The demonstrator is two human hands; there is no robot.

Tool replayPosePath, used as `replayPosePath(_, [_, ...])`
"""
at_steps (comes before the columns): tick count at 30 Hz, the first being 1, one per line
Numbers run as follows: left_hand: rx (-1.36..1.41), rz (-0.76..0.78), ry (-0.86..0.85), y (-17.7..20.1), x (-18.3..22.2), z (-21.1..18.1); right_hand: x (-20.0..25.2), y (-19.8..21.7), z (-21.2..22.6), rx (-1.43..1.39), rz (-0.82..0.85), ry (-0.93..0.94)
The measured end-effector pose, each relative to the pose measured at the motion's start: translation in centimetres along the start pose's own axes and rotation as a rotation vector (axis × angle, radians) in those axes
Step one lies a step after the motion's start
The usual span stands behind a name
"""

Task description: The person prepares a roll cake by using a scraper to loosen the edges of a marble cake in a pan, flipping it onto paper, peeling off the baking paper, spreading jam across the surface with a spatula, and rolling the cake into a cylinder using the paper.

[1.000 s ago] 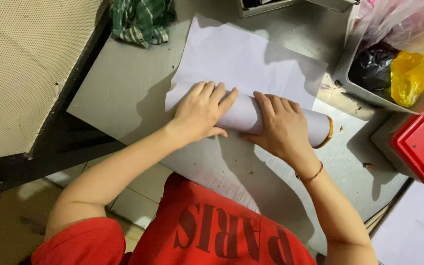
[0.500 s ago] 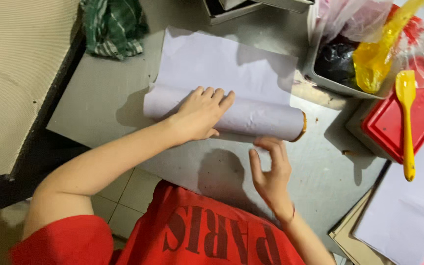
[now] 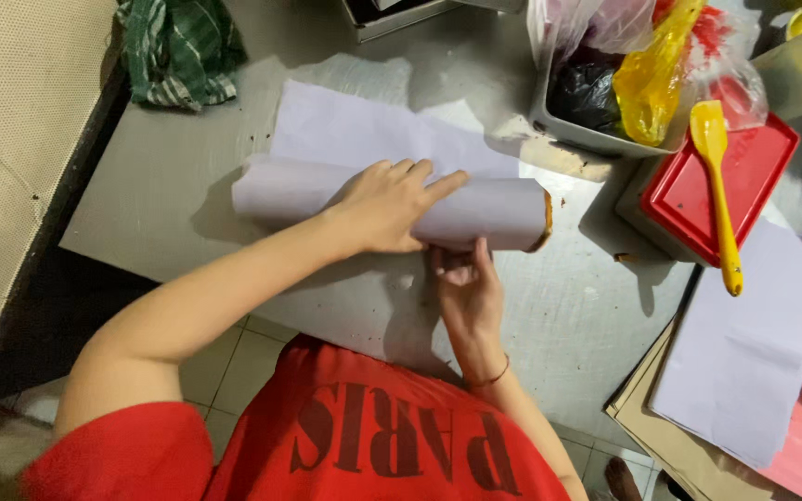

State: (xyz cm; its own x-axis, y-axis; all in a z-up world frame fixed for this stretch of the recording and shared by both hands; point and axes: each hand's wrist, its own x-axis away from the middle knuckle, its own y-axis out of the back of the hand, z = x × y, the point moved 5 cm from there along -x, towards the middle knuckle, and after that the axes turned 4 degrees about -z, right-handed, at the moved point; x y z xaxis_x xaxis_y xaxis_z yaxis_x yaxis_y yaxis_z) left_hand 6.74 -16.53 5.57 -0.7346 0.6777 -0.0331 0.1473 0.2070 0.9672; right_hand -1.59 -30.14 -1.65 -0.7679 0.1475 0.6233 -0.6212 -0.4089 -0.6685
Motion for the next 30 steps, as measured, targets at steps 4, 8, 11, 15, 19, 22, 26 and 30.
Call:
replayPosePath(4, [0.089,-0.494,-0.071,1.8,2.4,-2.1,-3.1,4.4,1.7,0.252,0.265,0.463])
replayPosePath(8, [0.326,-0.957,-0.159,2.5,2.7,-5.5,-2.8,9.6,6.4,1.285,0.096,1.369])
replayPosePath(11, [0.831,-0.965,-0.247,1.3,-0.3,-6.8,0.6,10.4,9.9,2.218,0.025,1.841])
replayPosePath(15, [1.491,-0.646,-0.565,1.7,1.5,-6.1,7.3,-4.6,10.3,1.961,0.280,1.746])
replayPosePath(19, [3.153,0.244,-0.338,-7.5,3.5,0.7,8.8,-11.3,6.2,1.718,0.651,1.608])
replayPosePath(22, [2.976,0.027,-0.315,-5.6,6.3,3.8,5.8,-9.4,0.9,1.967,0.736,1.690])
replayPosePath(26, [2.317,-0.453,-0.065,-3.5,10.6,11.0,3.5,-8.5,-4.3,2.163,0.761,1.743])
replayPosePath(30, [1.798,-0.642,-0.074,2.5,14.0,12.6,2.8,-9.6,-2.9,2.246,0.840,1.635])
